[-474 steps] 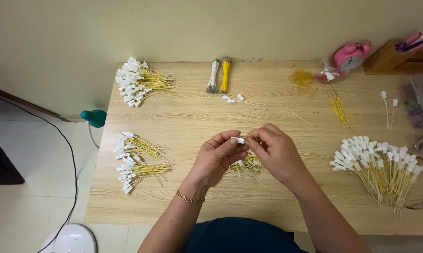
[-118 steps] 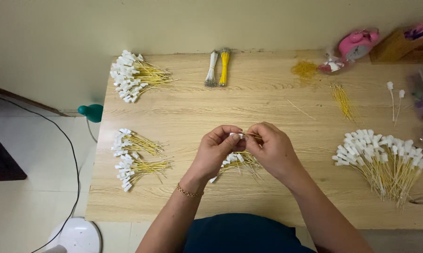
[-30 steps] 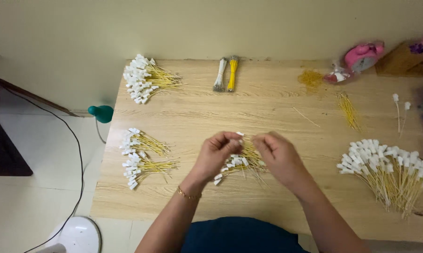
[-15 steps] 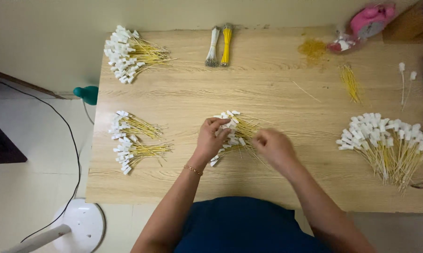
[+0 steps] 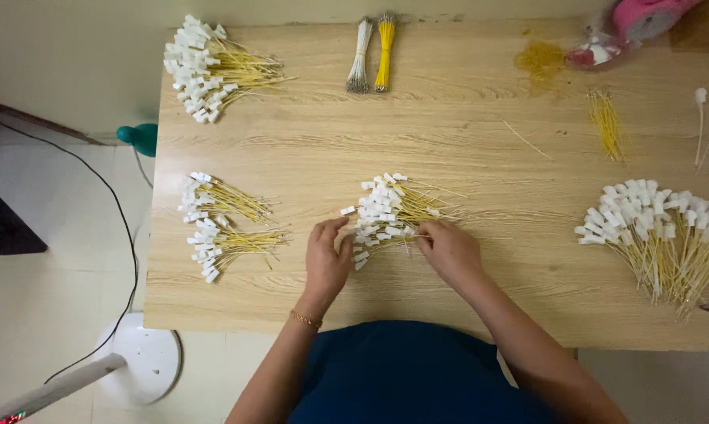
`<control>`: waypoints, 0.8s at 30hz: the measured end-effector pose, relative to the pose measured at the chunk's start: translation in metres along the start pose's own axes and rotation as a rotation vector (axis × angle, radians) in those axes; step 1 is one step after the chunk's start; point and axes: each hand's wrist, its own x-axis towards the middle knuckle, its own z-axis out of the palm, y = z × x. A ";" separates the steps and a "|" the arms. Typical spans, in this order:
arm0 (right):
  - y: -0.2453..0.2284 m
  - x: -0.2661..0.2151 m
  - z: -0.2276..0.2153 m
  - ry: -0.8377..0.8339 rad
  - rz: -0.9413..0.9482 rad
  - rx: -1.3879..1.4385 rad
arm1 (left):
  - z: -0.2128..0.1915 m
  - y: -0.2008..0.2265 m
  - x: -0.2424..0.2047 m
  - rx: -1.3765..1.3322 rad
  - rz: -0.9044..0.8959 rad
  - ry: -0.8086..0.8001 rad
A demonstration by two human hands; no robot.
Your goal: Manually assemble small white plastic connectors onto thin yellow wires and organize them into piles.
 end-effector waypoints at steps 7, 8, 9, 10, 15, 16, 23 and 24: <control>-0.040 0.002 -0.022 0.038 -0.105 0.062 | 0.021 0.018 -0.007 0.116 0.294 0.113; -0.031 0.005 -0.023 0.068 -0.068 0.105 | 0.025 0.020 -0.005 0.221 0.391 0.112; -0.022 0.008 -0.024 0.099 -0.030 0.149 | 0.028 0.022 -0.003 0.326 0.488 0.110; -0.013 0.005 -0.029 0.099 -0.025 0.149 | 0.037 0.016 0.000 0.324 0.488 0.105; 0.069 0.013 -0.013 0.183 0.122 0.212 | 0.057 0.024 0.016 0.536 0.742 -0.038; 0.054 0.008 -0.021 0.186 0.125 0.213 | 0.061 0.025 0.020 0.534 0.746 -0.039; 0.029 0.013 -0.022 0.218 0.054 0.192 | 0.069 0.021 0.039 0.638 0.763 -0.116; 0.029 0.015 -0.023 0.231 0.059 0.160 | 0.070 0.020 0.040 0.663 0.750 -0.115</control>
